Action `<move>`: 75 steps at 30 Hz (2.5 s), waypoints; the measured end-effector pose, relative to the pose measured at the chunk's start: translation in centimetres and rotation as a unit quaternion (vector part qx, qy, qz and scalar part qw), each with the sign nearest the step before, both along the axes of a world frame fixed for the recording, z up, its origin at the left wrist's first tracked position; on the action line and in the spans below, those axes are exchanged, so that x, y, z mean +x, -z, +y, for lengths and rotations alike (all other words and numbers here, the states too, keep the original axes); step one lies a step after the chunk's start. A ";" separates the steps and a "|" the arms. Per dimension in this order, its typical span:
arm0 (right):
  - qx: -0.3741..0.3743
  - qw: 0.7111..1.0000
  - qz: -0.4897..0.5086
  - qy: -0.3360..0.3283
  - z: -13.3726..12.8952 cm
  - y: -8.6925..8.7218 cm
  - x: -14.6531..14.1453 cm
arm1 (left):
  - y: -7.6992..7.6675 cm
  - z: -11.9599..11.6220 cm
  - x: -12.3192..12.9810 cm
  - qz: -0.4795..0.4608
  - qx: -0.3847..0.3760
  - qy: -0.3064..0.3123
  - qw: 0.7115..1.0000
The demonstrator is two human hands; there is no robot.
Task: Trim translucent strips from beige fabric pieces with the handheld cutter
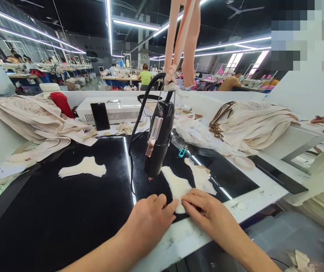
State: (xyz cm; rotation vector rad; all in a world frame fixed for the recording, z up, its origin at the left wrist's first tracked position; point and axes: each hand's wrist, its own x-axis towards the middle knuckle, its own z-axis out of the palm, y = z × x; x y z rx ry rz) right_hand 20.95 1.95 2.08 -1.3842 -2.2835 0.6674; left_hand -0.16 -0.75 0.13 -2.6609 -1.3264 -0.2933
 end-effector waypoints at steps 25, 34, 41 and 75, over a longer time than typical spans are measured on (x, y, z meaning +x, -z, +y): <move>-0.004 0.993 0.097 0.063 0.8 0.1 0.5 | 1.0 0.2 0.1 -0.003 -0.006 0.009 1.000; -0.072 0.964 0.210 0.143 2.8 -0.8 0.9 | 0.9 0.5 0.3 -0.044 -0.046 -0.008 0.998; -0.126 0.916 0.345 0.159 4.2 -1.0 0.2 | 0.7 0.6 0.3 -0.037 -0.061 -0.009 0.997; -0.104 0.892 0.439 -0.040 -4.1 -0.8 -4.6 | -5.1 -1.1 -4.3 -0.621 -0.550 -0.092 0.551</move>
